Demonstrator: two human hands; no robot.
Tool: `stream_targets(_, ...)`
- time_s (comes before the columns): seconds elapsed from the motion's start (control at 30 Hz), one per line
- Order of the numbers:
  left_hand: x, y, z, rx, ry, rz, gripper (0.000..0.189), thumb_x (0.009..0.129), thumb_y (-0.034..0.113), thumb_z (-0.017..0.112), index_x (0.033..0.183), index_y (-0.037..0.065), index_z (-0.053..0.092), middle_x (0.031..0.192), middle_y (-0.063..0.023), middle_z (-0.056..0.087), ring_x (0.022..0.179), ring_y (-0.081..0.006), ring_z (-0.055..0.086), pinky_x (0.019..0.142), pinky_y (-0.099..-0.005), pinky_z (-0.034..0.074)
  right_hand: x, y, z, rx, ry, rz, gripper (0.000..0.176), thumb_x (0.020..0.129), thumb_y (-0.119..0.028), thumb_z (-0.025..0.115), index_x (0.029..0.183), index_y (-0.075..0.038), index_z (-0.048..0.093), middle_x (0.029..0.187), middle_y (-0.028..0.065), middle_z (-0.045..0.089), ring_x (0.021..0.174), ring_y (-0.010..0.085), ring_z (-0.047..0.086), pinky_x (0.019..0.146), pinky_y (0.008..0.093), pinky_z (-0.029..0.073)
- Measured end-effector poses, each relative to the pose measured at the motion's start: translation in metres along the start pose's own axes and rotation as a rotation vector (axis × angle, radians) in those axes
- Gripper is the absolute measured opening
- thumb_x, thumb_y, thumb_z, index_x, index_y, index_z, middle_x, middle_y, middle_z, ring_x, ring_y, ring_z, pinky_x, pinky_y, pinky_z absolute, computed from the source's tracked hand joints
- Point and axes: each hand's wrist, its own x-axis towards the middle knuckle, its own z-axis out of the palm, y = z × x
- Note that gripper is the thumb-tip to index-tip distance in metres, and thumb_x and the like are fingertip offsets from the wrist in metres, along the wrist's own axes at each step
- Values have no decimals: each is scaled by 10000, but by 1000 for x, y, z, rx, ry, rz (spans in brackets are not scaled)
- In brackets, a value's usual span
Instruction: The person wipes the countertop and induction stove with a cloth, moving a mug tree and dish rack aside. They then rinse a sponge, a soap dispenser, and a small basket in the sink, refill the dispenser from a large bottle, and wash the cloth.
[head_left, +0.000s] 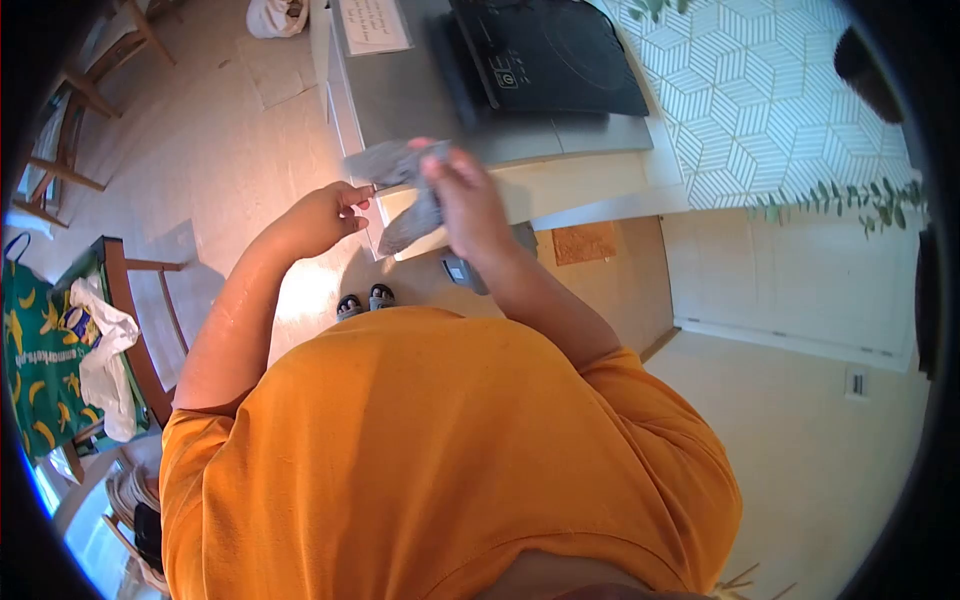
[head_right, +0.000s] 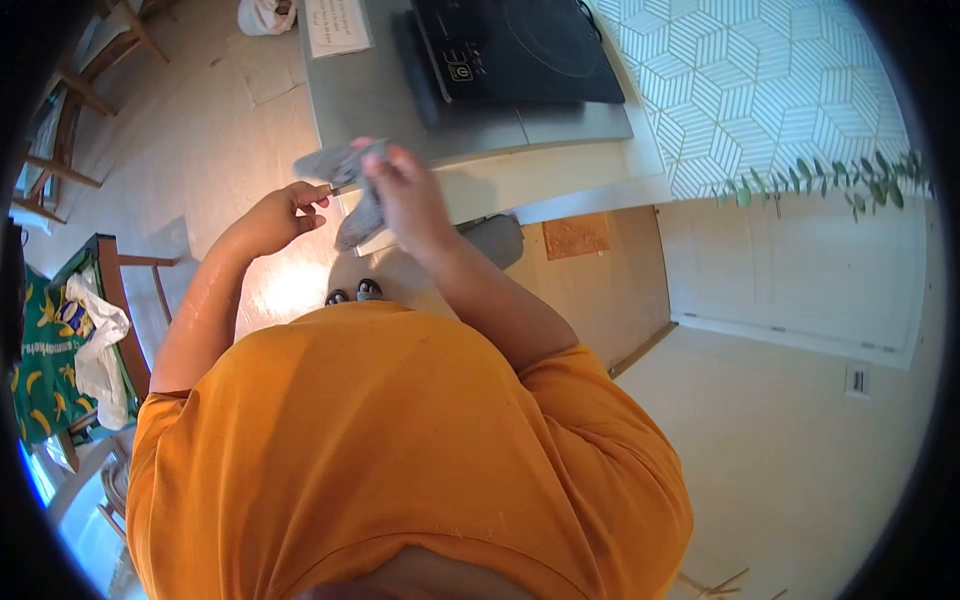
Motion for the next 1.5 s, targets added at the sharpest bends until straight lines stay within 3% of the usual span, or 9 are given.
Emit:
stream_targets(0.1,-9,6,-2,25,19,27,436,859,133,592,1288,108,517,1111,-113,576,905,-212,569,831,-314,455,-11,-35,-10,39,163,-154,309,895,-170,550,1154,-2,556,987,159,611,957,270,592,831,327,451)
stream_targets(0.17,-8,10,-3,-48,72,-6,401,866,148,597,1257,83,541,1097,-110,579,897,-214,574,824,-307,458,-5,-33,-20,-874,122,-787,342,897,-193,555,1189,-16,542,1135,188,548,1058,310,537,906,360,421)
stream_targets(0.33,10,-7,-1,-130,20,80,291,872,185,611,1114,22,613,943,-104,606,813,-176,568,763,-280,453,30,22,-25,-1612,-19,-318,711,923,-461,402,1352,95,298,1445,282,231,1364,399,198,1108,453,180)
stream_targets(0.4,15,2,-13,-120,-55,67,236,866,200,624,973,-9,650,760,-97,590,739,-144,544,703,-275,439,42,23,-22,-1636,34,-229,722,925,-463,388,1360,103,275,1451,287,209,1369,399,180,1116,448,158)
stream_targets(0.5,31,13,-36,4,-268,-27,233,861,208,624,929,-12,657,773,-120,596,729,-154,553,691,-287,442,65,27,-19,-1655,147,-149,729,931,-456,367,1368,115,246,1453,300,188,1374,399,164,1124,444,132)
stream_targets(0.67,62,-12,-41,48,-429,329,310,878,290,543,906,4,659,905,-175,635,828,-342,602,748,-388,466,100,24,-7,-1635,270,-71,709,938,-422,357,1367,129,231,1442,310,209,1369,401,179,1124,442,132)
stream_targets(0.9,80,-10,-53,45,-642,284,311,877,320,547,904,35,667,922,-159,637,838,-341,598,746,-398,462,181,20,2,-1480,451,-60,584,940,-370,346,1395,-7,302,1449,265,241,1358,387,212,1118,433,158)
stream_targets(1.0,76,-20,-42,-31,-561,281,319,879,341,547,884,51,678,894,-163,634,834,-344,596,743,-410,459,194,21,-10,-1541,295,-247,549,953,-354,317,1388,-19,328,1476,165,259,1377,306,214,1115,419,174)
stream_targets(1.5,76,-49,-14,17,-309,492,291,902,300,499,1002,64,636,967,-187,640,895,-370,600,785,-454,465,129,24,103,-1590,238,-233,589,822,-169,570,1351,-4,369,1427,208,318,1328,350,304,1087,440,265)
